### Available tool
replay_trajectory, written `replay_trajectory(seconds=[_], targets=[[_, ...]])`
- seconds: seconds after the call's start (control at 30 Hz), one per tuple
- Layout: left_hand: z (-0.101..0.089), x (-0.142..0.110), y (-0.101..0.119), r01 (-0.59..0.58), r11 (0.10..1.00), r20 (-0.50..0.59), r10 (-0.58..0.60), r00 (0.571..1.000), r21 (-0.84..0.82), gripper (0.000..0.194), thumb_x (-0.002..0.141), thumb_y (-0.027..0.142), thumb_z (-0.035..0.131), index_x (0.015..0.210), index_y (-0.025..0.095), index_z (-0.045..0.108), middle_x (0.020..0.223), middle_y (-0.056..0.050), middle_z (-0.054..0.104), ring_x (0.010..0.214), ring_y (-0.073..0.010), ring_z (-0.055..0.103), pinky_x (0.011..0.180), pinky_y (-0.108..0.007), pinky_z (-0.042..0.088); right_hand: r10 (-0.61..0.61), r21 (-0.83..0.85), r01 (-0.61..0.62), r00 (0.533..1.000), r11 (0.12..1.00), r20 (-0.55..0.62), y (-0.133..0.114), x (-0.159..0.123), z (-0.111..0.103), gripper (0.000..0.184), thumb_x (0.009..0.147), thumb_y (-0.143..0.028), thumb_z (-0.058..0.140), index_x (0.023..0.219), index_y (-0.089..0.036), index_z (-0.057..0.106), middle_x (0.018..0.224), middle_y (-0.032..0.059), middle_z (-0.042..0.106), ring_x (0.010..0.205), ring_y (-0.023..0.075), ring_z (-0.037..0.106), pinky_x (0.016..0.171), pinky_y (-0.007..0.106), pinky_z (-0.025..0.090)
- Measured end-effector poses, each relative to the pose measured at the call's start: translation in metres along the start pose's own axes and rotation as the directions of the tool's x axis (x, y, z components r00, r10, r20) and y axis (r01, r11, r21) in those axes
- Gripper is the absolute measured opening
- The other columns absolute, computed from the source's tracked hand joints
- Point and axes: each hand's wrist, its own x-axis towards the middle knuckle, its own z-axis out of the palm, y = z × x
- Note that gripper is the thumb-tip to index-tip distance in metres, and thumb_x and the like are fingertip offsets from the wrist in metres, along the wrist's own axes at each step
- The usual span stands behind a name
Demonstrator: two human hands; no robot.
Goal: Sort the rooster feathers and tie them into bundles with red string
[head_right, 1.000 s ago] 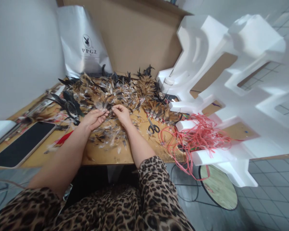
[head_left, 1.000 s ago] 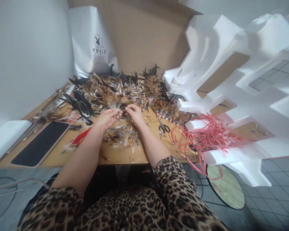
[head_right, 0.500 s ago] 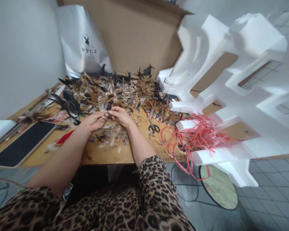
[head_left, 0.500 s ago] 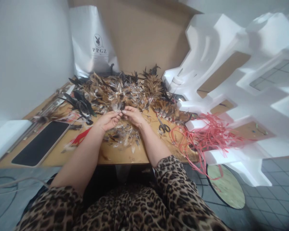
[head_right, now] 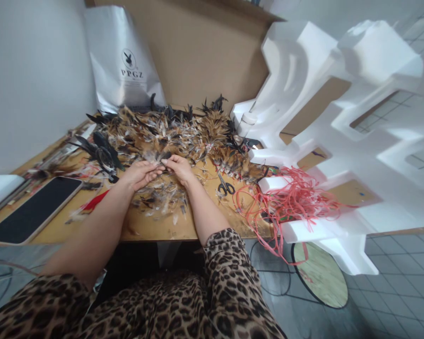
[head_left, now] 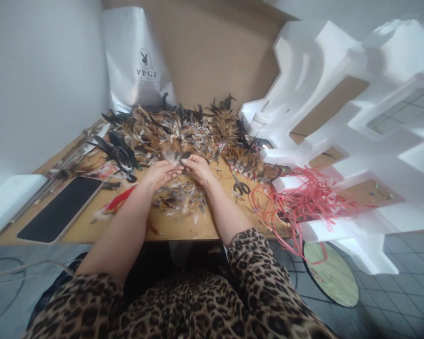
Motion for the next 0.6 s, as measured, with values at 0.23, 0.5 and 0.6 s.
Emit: replay_trajectory(seconds=[0.23,0.5,0.6], targets=[[0.0037,-0.0028,-0.0007,-0.021,0.996,0.004,0.021,1.0,0.081,0.01,0.07,0.013,0.069,0.075,0.005,0.066,0.07,-0.01,0.069,0.052,-0.0076,0.061,0.048,-0.014,0.047,-0.056,-0.125,0.045,0.994,0.991,-0.089,-0.0005,-0.0021,0.0048,0.033,0.058,-0.041,0.074,0.06,-0.016,0.052,0.049,-0.0069,0.05,0.047,0.0049,0.04,0.051,0.02,0.03],[0.0093,-0.0051,-0.0011,-0.085,0.964,-0.007,0.09,0.996,0.253,0.017,0.066,0.022,0.073,0.063,0.007,0.065,0.057,-0.007,0.064,0.045,-0.0067,0.056,0.047,-0.015,0.045,-0.081,-0.11,0.07,0.992,0.991,-0.1,-0.0006,-0.0024,0.0074,0.033,0.058,-0.04,0.073,0.062,-0.015,0.053,0.052,-0.006,0.053,0.048,0.0052,0.043,0.053,0.02,0.032],[0.0085,-0.0038,-0.002,-0.132,0.942,-0.012,0.142,0.99,0.307,0.019,0.065,0.025,0.073,0.062,0.008,0.066,0.058,-0.007,0.065,0.045,-0.0075,0.057,0.047,-0.017,0.046,-0.068,-0.111,0.059,0.995,0.992,-0.074,-0.0013,-0.0033,0.0071,0.032,0.058,-0.04,0.073,0.062,-0.015,0.053,0.053,-0.006,0.053,0.049,0.0051,0.043,0.053,0.02,0.032]])
